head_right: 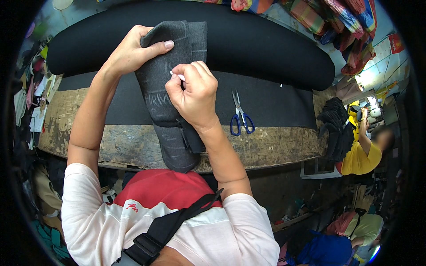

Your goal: The person folds a piece of dark fabric, secures it with a black strap, and writes on it with a white marker. They then consult a notebook and use a small paper template to trace shapes onto a larger sheet of dark material.

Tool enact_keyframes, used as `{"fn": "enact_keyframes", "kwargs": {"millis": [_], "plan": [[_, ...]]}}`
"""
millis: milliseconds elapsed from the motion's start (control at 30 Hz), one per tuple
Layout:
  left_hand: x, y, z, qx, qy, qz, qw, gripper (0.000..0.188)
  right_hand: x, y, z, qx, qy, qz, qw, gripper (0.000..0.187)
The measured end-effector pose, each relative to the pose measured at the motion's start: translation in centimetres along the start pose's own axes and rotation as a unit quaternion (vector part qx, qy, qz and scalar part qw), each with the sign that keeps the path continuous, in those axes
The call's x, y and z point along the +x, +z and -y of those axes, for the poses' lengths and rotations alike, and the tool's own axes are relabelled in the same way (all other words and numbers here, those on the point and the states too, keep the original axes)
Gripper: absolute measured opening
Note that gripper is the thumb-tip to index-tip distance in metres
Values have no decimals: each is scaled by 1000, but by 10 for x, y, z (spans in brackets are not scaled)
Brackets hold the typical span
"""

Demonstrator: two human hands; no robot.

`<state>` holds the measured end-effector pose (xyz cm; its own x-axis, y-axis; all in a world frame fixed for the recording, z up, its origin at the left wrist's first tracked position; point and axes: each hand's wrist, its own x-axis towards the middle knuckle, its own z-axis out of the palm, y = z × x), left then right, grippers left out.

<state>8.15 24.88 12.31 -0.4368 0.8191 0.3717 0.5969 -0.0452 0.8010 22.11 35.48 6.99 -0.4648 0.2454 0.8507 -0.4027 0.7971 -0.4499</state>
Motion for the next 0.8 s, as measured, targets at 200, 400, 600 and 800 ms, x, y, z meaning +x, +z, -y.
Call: {"fn": "enact_keyframes", "kwargs": {"millis": [200, 400, 600, 800], "plan": [[0, 2, 0, -10, 8, 8, 1000, 25, 10, 2, -3, 15, 20, -20, 999, 4], [1, 5, 0, -20, 10, -5, 1000, 25, 9, 9, -3, -15, 17, -72, 997, 8], [0, 5, -2, -21, 6, -18, 1000, 25, -1, 7, 6, -55, -59, -12, 997, 11], [-6, 3, -6, -30, -17, -12, 999, 24, -13, -5, 4, -54, -29, -32, 998, 11]]}}
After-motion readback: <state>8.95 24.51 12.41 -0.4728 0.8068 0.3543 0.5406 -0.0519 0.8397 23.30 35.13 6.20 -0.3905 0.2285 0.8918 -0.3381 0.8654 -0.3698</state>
